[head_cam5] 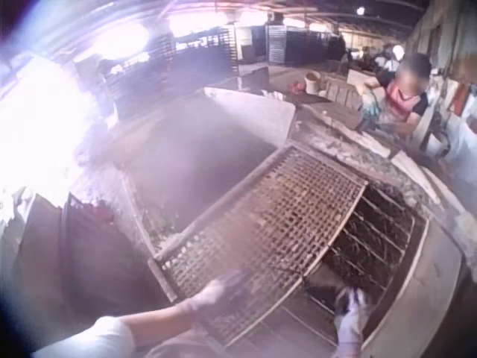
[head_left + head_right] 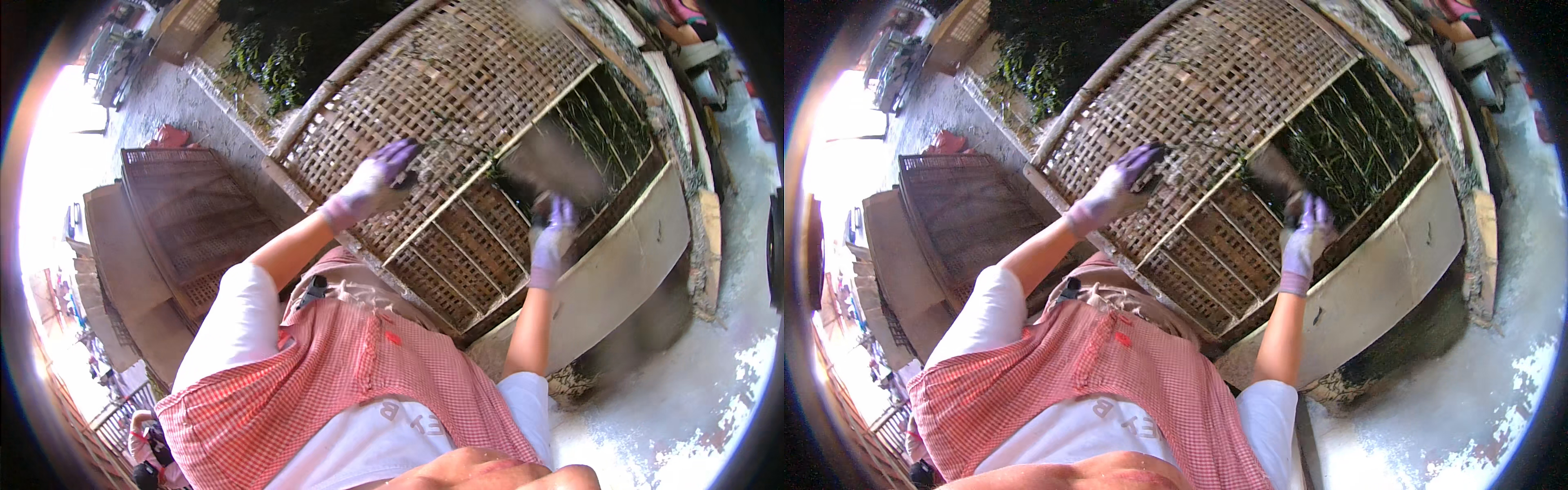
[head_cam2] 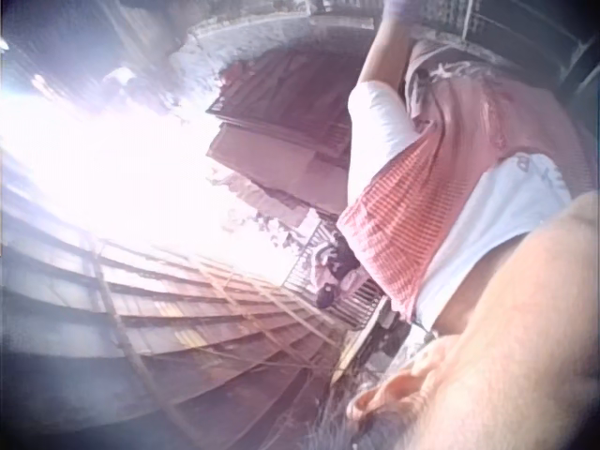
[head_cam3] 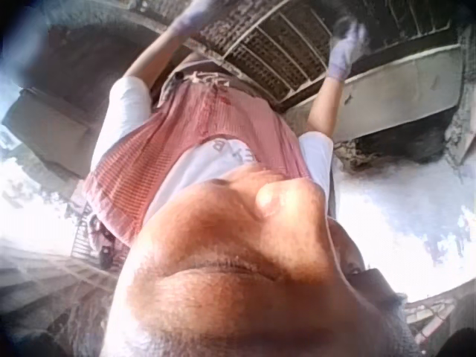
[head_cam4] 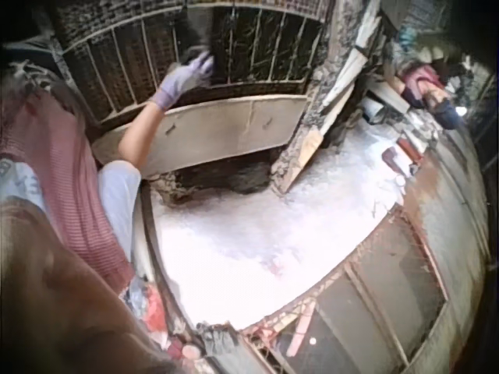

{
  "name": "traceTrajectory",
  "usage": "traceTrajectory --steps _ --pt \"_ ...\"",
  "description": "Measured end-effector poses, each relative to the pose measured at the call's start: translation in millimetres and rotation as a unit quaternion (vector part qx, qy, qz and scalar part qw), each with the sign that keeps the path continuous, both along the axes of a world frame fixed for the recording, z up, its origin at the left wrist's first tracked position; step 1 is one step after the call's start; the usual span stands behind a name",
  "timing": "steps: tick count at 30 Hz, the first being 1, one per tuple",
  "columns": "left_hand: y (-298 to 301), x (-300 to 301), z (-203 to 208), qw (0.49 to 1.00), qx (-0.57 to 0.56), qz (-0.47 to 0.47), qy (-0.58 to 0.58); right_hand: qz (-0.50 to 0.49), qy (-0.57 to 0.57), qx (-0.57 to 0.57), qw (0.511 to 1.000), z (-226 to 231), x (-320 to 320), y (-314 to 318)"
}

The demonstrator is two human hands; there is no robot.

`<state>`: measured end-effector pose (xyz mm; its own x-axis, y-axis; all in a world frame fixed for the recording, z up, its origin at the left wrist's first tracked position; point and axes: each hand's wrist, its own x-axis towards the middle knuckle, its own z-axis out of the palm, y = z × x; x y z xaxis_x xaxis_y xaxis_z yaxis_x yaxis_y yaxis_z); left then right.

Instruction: The person picks up handfuls of green plant material from a large container and spreads them across a mesh tray by hand.

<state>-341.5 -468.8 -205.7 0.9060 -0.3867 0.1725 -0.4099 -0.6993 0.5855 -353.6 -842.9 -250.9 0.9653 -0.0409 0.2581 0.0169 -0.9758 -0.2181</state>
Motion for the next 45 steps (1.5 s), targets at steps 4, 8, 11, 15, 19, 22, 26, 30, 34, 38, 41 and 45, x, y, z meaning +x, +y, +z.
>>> traceTrajectory --steps 4,8,11,15,19,22,26,30,34,38,41,45 --pt "123.1 -49.5 1.6 0.991 -0.038 0.126 -0.005 -0.062 0.178 -0.049 0.981 41.0 12.9 39.8" --pt "246.1 -67.6 5.5 0.984 -0.011 0.175 -0.029 0.044 -0.008 -0.040 0.998 47.3 56.4 144.8" --pt "323.6 -61.3 0.2 0.980 -0.028 0.187 -0.068 -0.069 0.181 0.140 0.971 11.8 87.2 302.1" --pt "394.7 -42.8 8.9 0.979 -0.027 0.195 -0.046 0.226 -0.023 0.115 0.967 -29.9 92.4 496.5" --pt "454.6 -26.2 -19.4 0.980 -0.009 0.199 0.011 0.273 0.173 -0.081 0.943 -21.7 106.3 634.4" --pt "482.3 4.6 -17.1 0.973 -0.058 0.216 0.052 0.328 0.147 -0.198 0.912 -49.6 185.2 673.6" --pt "529.0 43.2 -22.6 0.970 0.053 0.225 0.073 0.287 0.238 -0.275 0.886 -47.0 349.8 738.6" --pt "584.3 75.5 -34.5 0.960 0.060 0.250 0.113 0.280 0.265 -0.117 0.916 -83.9 456.5 774.7" --pt "619.8 165.7 -60.9 0.944 -0.099 0.307 0.074 0.256 0.262 -0.046 0.929 -83.6 468.6 774.1" --pt "617.5 283.9 -85.0 0.765 -0.403 0.353 0.356 0.062 0.336 0.066 0.938 -67.6 395.0 752.0" --pt "542.0 319.6 -118.9 0.901 -0.226 0.071 0.364 0.025 0.340 0.084 0.936 -35.2 347.2 713.4" --pt "484.8 328.9 -54.9 0.915 -0.013 -0.357 0.186 -0.243 0.244 0.645 0.682 67.5 318.6 651.4"
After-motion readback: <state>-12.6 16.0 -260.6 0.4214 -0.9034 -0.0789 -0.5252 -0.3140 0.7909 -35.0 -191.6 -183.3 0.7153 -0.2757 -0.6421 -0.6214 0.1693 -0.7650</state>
